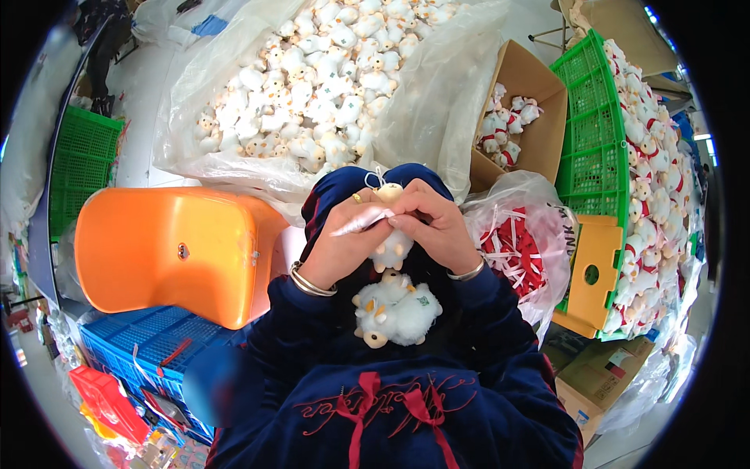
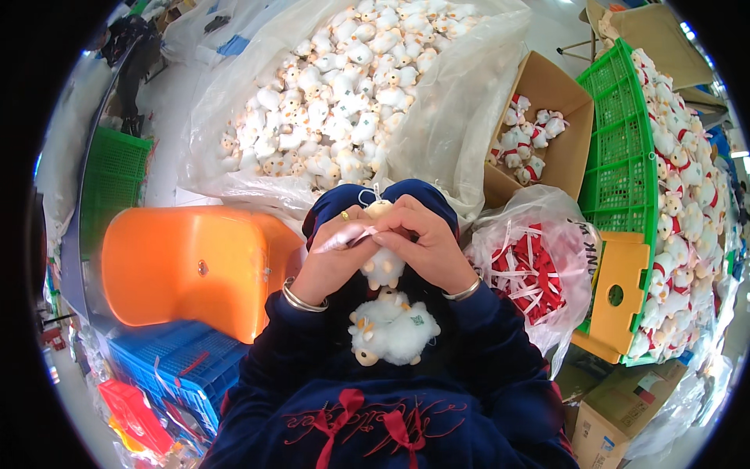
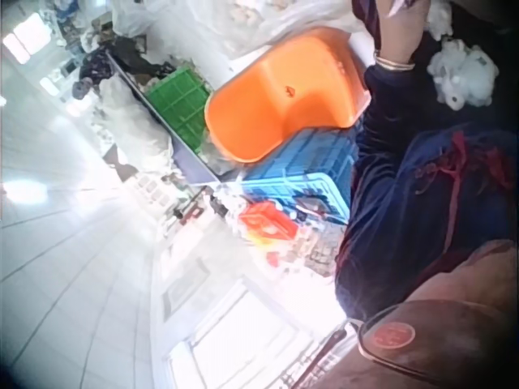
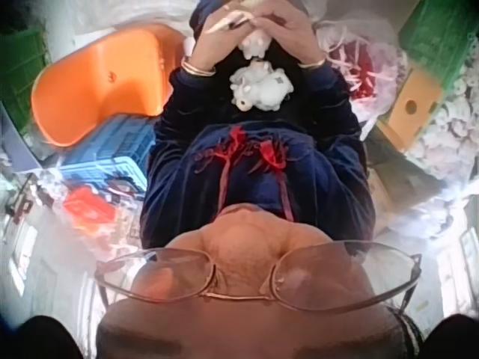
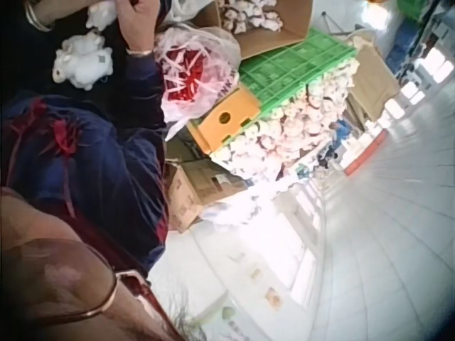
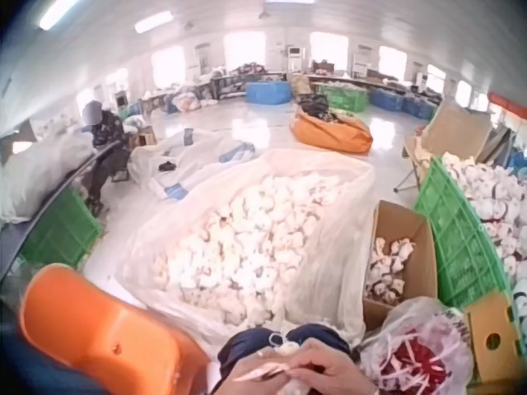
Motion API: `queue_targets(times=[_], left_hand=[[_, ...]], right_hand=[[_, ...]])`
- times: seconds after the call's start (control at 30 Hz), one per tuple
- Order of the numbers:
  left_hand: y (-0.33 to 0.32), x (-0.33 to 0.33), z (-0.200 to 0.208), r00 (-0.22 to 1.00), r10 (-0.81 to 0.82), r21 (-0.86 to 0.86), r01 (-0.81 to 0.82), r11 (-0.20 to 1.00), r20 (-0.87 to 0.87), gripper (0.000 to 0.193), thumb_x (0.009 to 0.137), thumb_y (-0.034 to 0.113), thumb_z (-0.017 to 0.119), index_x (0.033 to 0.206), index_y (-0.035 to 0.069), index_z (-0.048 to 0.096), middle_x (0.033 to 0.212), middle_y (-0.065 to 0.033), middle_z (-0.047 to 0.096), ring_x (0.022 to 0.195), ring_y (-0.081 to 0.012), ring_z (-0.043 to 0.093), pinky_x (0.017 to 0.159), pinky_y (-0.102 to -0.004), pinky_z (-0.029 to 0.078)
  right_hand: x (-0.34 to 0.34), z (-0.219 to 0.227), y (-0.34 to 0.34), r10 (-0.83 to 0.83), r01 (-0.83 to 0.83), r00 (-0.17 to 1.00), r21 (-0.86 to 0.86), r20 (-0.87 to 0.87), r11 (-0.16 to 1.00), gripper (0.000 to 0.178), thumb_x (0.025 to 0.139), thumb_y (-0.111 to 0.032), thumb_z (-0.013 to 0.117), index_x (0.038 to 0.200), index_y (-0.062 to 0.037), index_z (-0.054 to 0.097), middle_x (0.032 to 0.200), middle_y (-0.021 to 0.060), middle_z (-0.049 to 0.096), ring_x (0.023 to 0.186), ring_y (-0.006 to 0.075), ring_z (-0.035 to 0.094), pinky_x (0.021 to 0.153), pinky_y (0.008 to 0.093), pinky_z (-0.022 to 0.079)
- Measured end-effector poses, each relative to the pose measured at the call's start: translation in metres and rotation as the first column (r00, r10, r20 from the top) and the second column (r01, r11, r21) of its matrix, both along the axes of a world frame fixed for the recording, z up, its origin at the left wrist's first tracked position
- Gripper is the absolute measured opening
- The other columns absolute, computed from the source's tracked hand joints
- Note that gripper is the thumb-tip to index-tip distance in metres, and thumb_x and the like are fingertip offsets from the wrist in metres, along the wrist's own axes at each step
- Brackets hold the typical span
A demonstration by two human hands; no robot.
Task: The person ties red ribbons around the necks of small white plush toys. They pick up each toy, wrap the ribbon, and tie a bow, then place the finished toy into a nearby container.
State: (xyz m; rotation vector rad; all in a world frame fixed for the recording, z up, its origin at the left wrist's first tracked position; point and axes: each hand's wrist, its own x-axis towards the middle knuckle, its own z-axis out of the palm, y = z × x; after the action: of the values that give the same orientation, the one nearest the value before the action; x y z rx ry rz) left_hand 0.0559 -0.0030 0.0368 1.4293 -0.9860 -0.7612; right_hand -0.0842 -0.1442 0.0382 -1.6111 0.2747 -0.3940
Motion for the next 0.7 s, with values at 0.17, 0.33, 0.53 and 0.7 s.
queue_targets(times=[0.17, 0.33, 0.53, 0.7], left_hand=[[-0.001, -0.003, 0.006, 0.999, 0.029, 0.195, -0.024, 0.981, -0.024, 0.009, 0.095, 0.006, 0.075, 0.102, 0.001, 0.076, 0.085, 0.0051, 0.063, 0.078, -0.0030, 0.055, 0.069, -0.0212, 0.044], [-0.003, -0.013, 0.005, 0.992, 0.125, 0.197, -0.119, 0.973, -0.018, 0.011, 0.092, 0.009, 0.078, 0.101, 0.003, 0.077, 0.081, 0.0050, 0.062, 0.071, -0.0028, 0.053, 0.063, -0.0222, 0.043], [-0.004, -0.014, -0.001, 0.984, 0.177, 0.268, -0.175, 0.947, 0.020, 0.011, 0.092, 0.010, 0.079, 0.099, 0.002, 0.077, 0.080, 0.0056, 0.062, 0.069, -0.0022, 0.052, 0.060, -0.0222, 0.042], [-0.004, -0.015, 0.001, 0.984, 0.172, 0.235, -0.157, 0.959, -0.046, 0.015, 0.093, 0.010, 0.077, 0.104, 0.001, 0.077, 0.081, 0.0002, 0.062, 0.074, -0.0074, 0.057, 0.065, -0.0252, 0.045]], right_hand=[[0.007, 0.000, 0.000, -0.046, 0.046, 0.999, 0.016, 0.004, 0.999, 0.007, 0.098, -0.005, 0.070, 0.104, -0.0022, 0.071, 0.094, -0.0008, 0.057, 0.083, 0.0071, 0.053, 0.074, 0.0226, 0.043], [0.002, 0.003, -0.006, -0.104, 0.117, 0.993, 0.289, -0.060, 0.950, 0.012, 0.100, -0.009, 0.069, 0.110, -0.0026, 0.073, 0.089, -0.0019, 0.058, 0.078, 0.0062, 0.054, 0.068, 0.0234, 0.045], [0.001, 0.007, 0.000, -0.193, 0.170, 0.980, -0.290, -0.050, 0.942, 0.009, 0.101, -0.008, 0.067, 0.099, -0.0006, 0.069, 0.083, -0.0002, 0.060, 0.077, 0.0069, 0.059, 0.067, 0.0259, 0.047], [0.000, 0.005, 0.007, -0.273, 0.314, 0.944, 0.250, -0.183, 0.916, 0.012, 0.100, -0.009, 0.067, 0.095, 0.0018, 0.064, 0.080, 0.0020, 0.064, 0.073, 0.0078, 0.060, 0.065, 0.0264, 0.047]])
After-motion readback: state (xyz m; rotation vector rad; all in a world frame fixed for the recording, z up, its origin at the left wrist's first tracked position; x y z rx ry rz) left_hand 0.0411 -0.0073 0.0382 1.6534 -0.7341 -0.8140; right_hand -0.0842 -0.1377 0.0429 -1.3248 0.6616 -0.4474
